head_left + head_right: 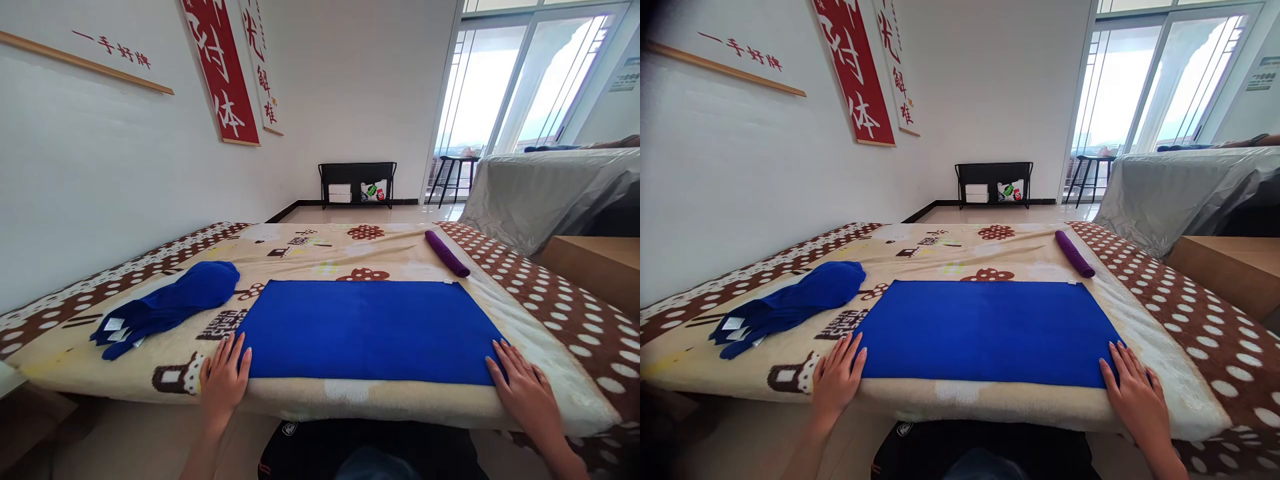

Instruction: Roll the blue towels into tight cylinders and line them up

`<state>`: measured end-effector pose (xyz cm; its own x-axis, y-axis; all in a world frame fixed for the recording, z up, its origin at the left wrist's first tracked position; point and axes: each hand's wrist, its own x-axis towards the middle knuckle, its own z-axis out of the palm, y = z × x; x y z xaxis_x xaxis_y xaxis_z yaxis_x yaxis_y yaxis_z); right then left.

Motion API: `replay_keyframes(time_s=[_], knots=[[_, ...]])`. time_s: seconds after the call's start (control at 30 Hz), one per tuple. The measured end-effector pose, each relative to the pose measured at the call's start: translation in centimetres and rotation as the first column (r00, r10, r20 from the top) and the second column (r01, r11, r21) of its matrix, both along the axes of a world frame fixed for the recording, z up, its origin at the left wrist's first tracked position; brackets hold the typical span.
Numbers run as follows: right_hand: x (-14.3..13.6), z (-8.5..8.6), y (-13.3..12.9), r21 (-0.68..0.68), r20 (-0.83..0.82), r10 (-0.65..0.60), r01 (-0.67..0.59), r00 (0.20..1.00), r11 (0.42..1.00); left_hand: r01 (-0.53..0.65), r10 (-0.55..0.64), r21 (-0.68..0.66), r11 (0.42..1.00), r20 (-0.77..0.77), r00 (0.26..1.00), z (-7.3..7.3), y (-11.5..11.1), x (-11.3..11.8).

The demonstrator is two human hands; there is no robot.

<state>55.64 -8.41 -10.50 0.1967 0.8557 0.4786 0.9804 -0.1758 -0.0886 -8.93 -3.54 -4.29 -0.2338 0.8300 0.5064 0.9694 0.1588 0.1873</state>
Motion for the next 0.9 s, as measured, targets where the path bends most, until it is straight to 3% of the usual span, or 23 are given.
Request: replay_keyframes(time_s=[0.2,0.47,0.67,0.8,0.9], knots=[[0.0,-0.2,-0.7,0.067,-0.094,-0.061,0.067,0.994,0.995,-0.001,0.001,0.004,1.0,0.013,1.0,-0.2,-0.3,0.2],[1.7,-1.4,-1.6,0.163,-0.109,-0.051,0.069,0.993,0.984,-0.026,0.021,0.14,0.99,0.035,0.999,-1.0,-1.4,-0.2],[2.5,-1.7,-2.3,0.197,-0.147,-0.07,0.098,0.987,0.976,-0.011,0.005,0.164,0.986,0.04,0.999,-1.7,-2.8,-0.9],[2.6,-1.4,-2.5,0.226,-0.173,-0.096,0.135,0.98,0.965,-0.07,0.063,0.142,0.987,0.055,0.996,-0.7,-3.1,-0.4],[1.3,-0.2,-1.7,0.259,-0.212,-0.094,0.149,0.973,0.954,-0.068,0.05,0.169,0.983,0.106,0.993,0.8,-2.6,2.1]])
